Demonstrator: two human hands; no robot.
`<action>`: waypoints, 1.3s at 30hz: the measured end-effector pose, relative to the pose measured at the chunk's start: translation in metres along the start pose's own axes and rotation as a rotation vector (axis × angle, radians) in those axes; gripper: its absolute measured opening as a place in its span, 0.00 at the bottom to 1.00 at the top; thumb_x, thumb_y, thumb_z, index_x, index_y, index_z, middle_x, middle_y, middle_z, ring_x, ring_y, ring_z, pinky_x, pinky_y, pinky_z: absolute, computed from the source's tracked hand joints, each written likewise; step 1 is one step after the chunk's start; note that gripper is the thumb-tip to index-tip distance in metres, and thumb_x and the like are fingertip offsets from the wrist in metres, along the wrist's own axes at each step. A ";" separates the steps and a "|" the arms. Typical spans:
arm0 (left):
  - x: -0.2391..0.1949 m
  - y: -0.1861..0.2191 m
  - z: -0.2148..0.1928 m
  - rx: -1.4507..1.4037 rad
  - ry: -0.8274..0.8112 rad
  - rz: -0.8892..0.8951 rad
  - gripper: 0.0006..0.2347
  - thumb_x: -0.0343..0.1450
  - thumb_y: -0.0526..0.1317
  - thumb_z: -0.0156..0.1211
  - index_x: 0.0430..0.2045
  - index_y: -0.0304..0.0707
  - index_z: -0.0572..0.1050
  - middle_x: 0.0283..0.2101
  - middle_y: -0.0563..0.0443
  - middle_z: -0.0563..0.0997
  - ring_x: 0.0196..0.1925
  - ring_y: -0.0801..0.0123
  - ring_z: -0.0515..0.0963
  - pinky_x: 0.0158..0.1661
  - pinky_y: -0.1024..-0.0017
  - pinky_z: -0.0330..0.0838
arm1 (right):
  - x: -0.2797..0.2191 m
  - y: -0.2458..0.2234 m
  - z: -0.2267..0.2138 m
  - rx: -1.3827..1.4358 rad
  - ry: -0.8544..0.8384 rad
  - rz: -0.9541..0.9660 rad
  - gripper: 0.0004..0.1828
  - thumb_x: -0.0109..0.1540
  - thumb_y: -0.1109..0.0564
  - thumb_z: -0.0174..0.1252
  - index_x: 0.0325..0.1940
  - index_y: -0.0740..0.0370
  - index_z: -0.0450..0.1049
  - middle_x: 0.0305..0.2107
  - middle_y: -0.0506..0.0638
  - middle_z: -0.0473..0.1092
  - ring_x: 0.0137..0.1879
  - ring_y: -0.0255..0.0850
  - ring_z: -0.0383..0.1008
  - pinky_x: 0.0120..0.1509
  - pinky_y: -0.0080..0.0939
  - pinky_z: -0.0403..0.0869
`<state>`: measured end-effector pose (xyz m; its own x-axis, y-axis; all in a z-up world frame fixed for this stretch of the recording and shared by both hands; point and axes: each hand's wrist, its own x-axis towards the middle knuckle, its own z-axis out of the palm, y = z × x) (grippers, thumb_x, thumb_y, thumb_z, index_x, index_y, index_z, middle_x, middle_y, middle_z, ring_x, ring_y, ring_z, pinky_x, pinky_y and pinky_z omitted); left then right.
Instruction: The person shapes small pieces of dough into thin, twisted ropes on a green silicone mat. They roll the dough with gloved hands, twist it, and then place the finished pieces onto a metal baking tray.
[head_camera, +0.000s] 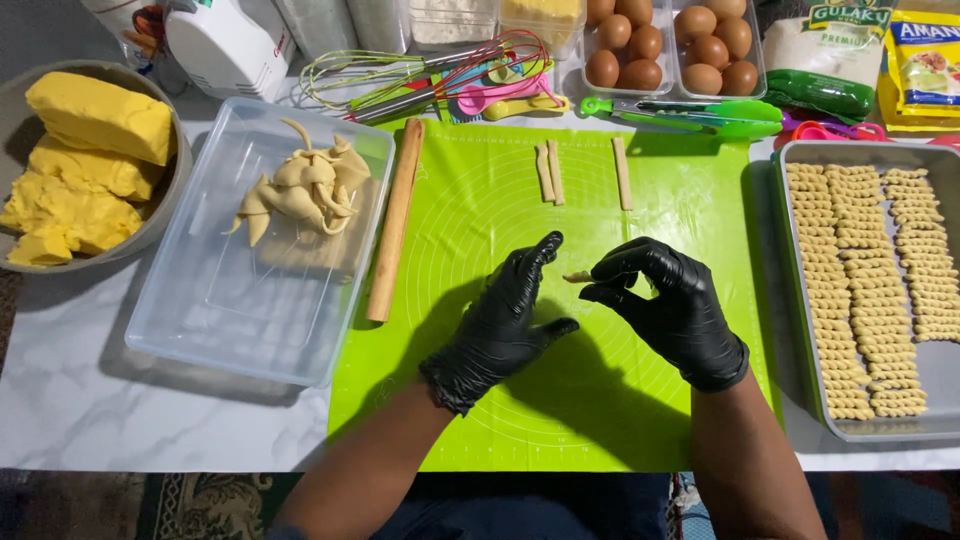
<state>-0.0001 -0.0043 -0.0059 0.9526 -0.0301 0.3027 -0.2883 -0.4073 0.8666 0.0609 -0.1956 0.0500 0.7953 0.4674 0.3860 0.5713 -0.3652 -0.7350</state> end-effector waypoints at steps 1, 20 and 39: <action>-0.002 -0.003 0.008 0.000 0.001 -0.001 0.40 0.60 0.41 0.77 0.68 0.35 0.62 0.54 0.37 0.77 0.51 0.47 0.79 0.53 0.53 0.75 | 0.000 -0.004 0.001 0.000 -0.001 0.000 0.12 0.52 0.62 0.75 0.37 0.58 0.81 0.30 0.50 0.77 0.31 0.42 0.76 0.41 0.40 0.74; -0.004 -0.012 0.046 0.265 0.315 0.238 0.16 0.72 0.41 0.64 0.54 0.44 0.73 0.44 0.51 0.79 0.43 0.57 0.83 0.45 0.64 0.78 | -0.006 0.008 0.000 0.079 0.090 0.205 0.14 0.48 0.62 0.78 0.35 0.57 0.81 0.22 0.48 0.77 0.28 0.33 0.73 0.38 0.33 0.69; 0.006 -0.001 0.014 -0.206 0.275 0.143 0.07 0.65 0.29 0.72 0.35 0.36 0.83 0.35 0.43 0.85 0.38 0.52 0.86 0.42 0.64 0.82 | -0.002 0.021 -0.021 0.265 0.014 0.198 0.07 0.57 0.69 0.69 0.38 0.68 0.79 0.27 0.57 0.79 0.36 0.37 0.78 0.48 0.38 0.75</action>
<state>0.0068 -0.0170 -0.0103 0.8475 0.1847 0.4976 -0.4568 -0.2236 0.8610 0.0757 -0.2208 0.0460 0.8896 0.3963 0.2271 0.3341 -0.2253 -0.9152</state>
